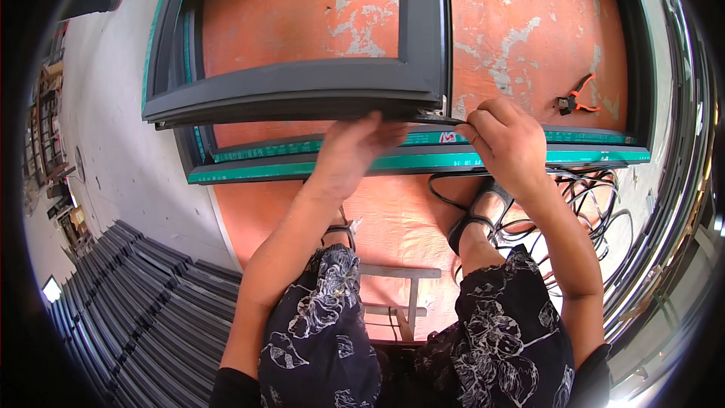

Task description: The person assembles a window frame by inserting a rubber gasket into the frame groove, using pliers to trim the gasket, and pressing the frame sections together.

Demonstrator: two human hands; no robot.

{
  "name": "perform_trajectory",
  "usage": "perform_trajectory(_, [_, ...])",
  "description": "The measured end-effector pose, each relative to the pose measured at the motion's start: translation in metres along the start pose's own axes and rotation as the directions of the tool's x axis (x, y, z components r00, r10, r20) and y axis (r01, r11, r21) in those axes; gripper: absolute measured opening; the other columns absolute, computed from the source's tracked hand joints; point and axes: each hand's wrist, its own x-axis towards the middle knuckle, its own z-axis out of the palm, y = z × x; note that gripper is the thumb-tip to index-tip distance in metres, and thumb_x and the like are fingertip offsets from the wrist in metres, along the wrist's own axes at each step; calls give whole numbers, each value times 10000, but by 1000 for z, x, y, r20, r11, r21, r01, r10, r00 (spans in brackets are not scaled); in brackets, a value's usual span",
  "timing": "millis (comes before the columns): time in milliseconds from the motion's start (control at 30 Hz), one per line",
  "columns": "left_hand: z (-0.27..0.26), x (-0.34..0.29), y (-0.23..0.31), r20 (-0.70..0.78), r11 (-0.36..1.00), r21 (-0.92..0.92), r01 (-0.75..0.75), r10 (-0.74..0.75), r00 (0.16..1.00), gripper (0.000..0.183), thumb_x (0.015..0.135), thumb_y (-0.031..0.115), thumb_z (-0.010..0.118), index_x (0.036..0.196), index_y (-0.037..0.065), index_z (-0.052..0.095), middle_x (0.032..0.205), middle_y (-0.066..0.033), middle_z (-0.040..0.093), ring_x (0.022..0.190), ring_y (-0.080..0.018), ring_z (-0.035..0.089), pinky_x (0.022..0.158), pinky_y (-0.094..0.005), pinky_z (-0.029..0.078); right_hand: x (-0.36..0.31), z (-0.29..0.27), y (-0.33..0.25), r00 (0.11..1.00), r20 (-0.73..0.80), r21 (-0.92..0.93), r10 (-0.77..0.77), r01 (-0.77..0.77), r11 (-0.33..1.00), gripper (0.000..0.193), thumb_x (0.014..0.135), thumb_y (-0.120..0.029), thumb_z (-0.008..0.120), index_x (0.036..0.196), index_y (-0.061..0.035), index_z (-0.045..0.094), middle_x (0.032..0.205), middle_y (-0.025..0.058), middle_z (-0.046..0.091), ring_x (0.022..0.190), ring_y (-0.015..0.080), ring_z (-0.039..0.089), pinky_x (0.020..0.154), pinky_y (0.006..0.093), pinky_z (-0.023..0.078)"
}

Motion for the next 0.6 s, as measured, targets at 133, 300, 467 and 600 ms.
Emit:
perform_trajectory(133, [-18, -8, 12, 55, 999, -40, 15, -13, 998, 279, 936, 231, 549, 1094, 5, 591, 1003, -153, 663, 964, -277, 632, 897, -417, 494, -2, -3, 6, 1000, -6, -34, 14, -14, 999, 198, 724, -208, 723, 693, -83, 572, 717, 57, 522, 670, 250, 578, 544, 363, 478])
perform_trajectory(300, [-55, -34, 28, -153, 993, 14, -121, 122, 981, 394, 953, 336, 511, 1173, 10, 534, 1105, -137, 606, 1091, -262, 560, 951, -412, 450, 21, -18, 19, 996, -84, 49, -9, 13, 999, 202, 718, -215, 729, 713, -69, 589, 731, 71, 554, 675, 276, 578, 553, 385, 473])
perform_trajectory(467, [-62, -53, 66, -360, 962, 147, -229, 268, 894, 544, 937, 467, 496, 1254, 27, 450, 1246, -106, 487, 1166, -236, 478, 984, -400, 407, 116, -32, 18, 918, -236, 34, -319, 336, 941, 234, 763, -286, 689, 796, -62, 630, 844, 86, 628, 733, 313, 591, 703, 413, 485])
perform_trajectory(600, [-45, -44, 79, -372, 924, 157, -349, 382, 846, 566, 927, 494, 501, 1251, 32, 463, 1203, -107, 498, 1120, -236, 486, 977, -406, 406, 146, 7, -14, 871, 203, 14, -448, 454, 891, 476, 791, -517, 595, 765, -49, 674, 725, 128, 640, 758, 308, 606, 789, 399, 445])
